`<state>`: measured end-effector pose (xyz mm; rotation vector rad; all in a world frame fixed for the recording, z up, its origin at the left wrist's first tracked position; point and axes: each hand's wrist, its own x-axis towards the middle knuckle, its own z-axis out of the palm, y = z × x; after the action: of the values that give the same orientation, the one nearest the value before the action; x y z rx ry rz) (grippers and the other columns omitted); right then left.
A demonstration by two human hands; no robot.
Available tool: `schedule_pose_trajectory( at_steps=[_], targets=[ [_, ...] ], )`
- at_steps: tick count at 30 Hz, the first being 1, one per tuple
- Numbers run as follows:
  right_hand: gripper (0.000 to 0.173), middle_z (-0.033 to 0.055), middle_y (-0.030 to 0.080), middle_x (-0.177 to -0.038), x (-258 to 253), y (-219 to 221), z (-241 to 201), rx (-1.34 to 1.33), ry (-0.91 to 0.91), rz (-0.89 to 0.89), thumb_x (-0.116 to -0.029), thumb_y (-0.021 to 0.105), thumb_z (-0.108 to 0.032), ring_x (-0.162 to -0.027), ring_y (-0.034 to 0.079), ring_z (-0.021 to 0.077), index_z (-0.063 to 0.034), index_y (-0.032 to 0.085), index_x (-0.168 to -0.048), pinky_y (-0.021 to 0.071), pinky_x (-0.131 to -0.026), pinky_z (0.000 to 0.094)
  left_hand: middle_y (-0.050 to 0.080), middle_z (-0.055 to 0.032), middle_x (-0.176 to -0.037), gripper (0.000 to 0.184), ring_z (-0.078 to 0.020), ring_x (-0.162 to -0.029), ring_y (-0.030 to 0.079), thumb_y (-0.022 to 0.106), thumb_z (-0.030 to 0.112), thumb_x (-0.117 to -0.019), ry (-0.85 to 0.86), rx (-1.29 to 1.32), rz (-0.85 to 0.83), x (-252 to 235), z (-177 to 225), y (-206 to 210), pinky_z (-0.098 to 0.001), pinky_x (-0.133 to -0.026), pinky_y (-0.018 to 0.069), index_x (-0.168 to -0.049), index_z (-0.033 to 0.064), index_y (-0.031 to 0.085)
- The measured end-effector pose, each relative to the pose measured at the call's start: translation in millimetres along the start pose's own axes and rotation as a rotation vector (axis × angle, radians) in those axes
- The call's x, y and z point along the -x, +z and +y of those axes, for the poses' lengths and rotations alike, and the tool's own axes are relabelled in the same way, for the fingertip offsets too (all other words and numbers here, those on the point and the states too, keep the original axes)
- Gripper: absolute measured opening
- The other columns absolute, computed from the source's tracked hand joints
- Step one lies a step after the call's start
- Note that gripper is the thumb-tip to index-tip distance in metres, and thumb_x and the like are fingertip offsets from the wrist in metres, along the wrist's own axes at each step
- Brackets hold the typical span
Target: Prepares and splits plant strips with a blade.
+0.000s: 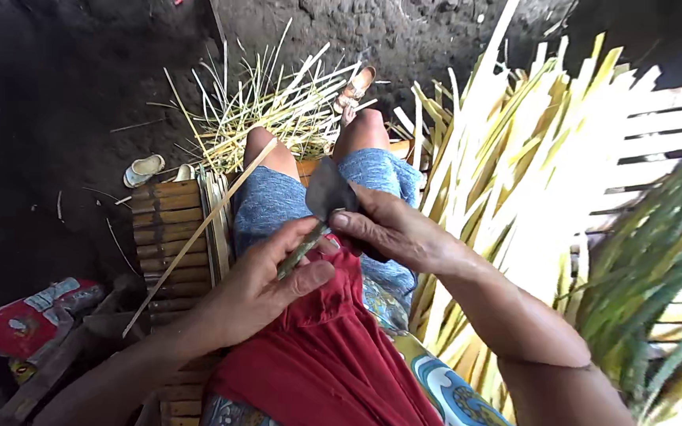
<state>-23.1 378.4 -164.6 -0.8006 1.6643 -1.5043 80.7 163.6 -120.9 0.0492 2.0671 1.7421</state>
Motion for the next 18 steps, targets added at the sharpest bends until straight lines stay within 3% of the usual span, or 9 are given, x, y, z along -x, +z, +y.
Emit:
schedule_pose_trajectory(
  at_steps=[1, 2, 4, 5, 7, 11, 15, 17, 18],
  targets=[
    [0.022, -0.0111, 0.059, -0.069, -1.9, -3.9, 1.4, -0.036, -0.018, 0.052, -0.1063, 0.053, -0.028, -0.058, 0.056, -0.0044, -0.0107, 0.063, -0.098, 0.0488, -0.054, 0.0129, 0.072, 0.0021, -0.106, 0.052, -0.0001, -0.085, 0.066, 0.048, 0.04, -0.1071, 0.049, -0.05, -0.016, -5.0, -4.1, -5.6, -0.0195, -0.076, 0.0571, -0.142, 0.0014, 0.053],
    [0.023, -0.0113, 0.061, -0.067, -3.4, -6.4, 2.5, -0.084, -0.028, 0.086, -0.1052, 0.055, -0.025, -0.055, 0.057, -0.004, -0.0113, 0.067, -0.091, 0.0494, -0.051, 0.0131, 0.075, 0.0012, -0.103, 0.053, -0.0012, -0.085, 0.069, 0.042, 0.042, -0.1087, 0.111, -0.055, 0.05, -14.7, -13.2, -8.0, -0.0224, -0.077, 0.059, -0.134, -0.0003, 0.061],
    [0.021, -0.0108, 0.065, -0.066, -9.8, -7.5, 4.0, -0.168, -0.034, 0.102, -0.1032, 0.056, -0.018, -0.051, 0.058, -0.0029, -0.012, 0.069, -0.087, 0.0509, -0.047, 0.0144, 0.073, 0.0094, -0.086, 0.048, 0.0017, -0.084, 0.068, 0.035, 0.039, -0.1106, 0.201, 0.161, 0.324, -48.8, -33.1, 0.7, -0.023, -0.08, 0.058, -0.096, 0.0107, 0.071],
    [0.021, -0.0107, 0.064, -0.064, -14.0, -7.1, 4.3, -0.149, -0.051, 0.131, -0.102, 0.058, -0.017, -0.05, 0.057, -0.0028, -0.0122, 0.069, -0.085, 0.0502, -0.046, 0.0147, 0.072, 0.0111, -0.085, 0.049, 0.001, -0.086, 0.068, 0.026, 0.034, -0.1118, 0.213, 0.383, 0.396, -70.6, -33.4, 8.5, -0.0232, -0.082, 0.057, -0.091, 0.0159, 0.067],
    [0.023, -0.0111, 0.06, -0.061, -15.6, -3.4, 6.7, 0.092, -0.114, 0.278, -0.1008, 0.06, -0.024, -0.049, 0.054, -0.0047, -0.0121, 0.069, -0.083, 0.0468, -0.046, 0.0137, 0.067, 0.0095, -0.082, 0.058, -0.0024, -0.086, 0.066, 0.009, 0.038, -0.1111, 0.229, 0.77, 0.303, -104.9, -29.2, 19.9, -0.0234, -0.086, 0.0535, -0.095, 0.021, 0.062],
    [0.037, -0.0045, 0.046, -0.053, -12.0, 5.9, 13.1, 0.436, -0.23, 0.602, -0.1008, 0.058, -0.034, -0.042, 0.041, 0.0005, -0.0082, 0.06, -0.075, 0.0326, -0.039, 0.0185, 0.062, 0.0096, -0.063, 0.059, -0.001, -0.061, 0.064, 0.011, 0.045, -0.1111, 0.123, 1.039, 0.325, -130.6, -13.6, 34.7, -0.0179, -0.063, 0.0548, -0.097, 0.0217, 0.063],
    [0.037, -0.0061, 0.051, -0.053, -4.1, 10.8, 19.6, 0.312, -0.166, 0.463, -0.1011, 0.056, -0.036, -0.043, 0.047, 0.0006, -0.0106, 0.064, -0.076, 0.0391, -0.04, 0.0203, 0.052, 0.0107, -0.058, 0.065, -0.0021, -0.058, 0.056, 0.008, 0.056, -0.1078, 0.145, 1.235, 0.353, -126.3, -23.5, 45.8, -0.0194, -0.069, 0.0511, -0.075, 0.0244, 0.055],
    [0.043, -0.0036, 0.054, -0.054, -2.1, 24.9, 18.4, 0.372, -0.242, 0.413, -0.0948, 0.064, -0.045, -0.047, 0.052, 0.0044, -0.0088, 0.065, -0.072, 0.0427, -0.044, 0.026, 0.046, 0.0096, -0.046, 0.07, -0.0034, -0.039, 0.047, 0.008, 0.062, -0.1054, 0.09, 1.333, 0.454, -137.7, -33.4, 37.0, -0.0189, -0.043, 0.0429, -0.065, 0.0223, 0.05],
    [0.046, -0.0012, 0.055, -0.055, -2.4, 33.3, 17.8, 0.44, -0.31, 0.412, -0.0933, 0.066, -0.048, -0.049, 0.053, 0.0073, -0.0078, 0.065, -0.071, 0.0431, -0.045, 0.0282, 0.04, 0.01, -0.044, 0.068, -0.0036, -0.037, 0.041, 0.007, 0.062, -0.1054, 0.023, 1.315, 0.49, -140.7, -29.4, 32.3, -0.0193, -0.04, 0.0376, -0.066, 0.0223, 0.046]
  ],
)
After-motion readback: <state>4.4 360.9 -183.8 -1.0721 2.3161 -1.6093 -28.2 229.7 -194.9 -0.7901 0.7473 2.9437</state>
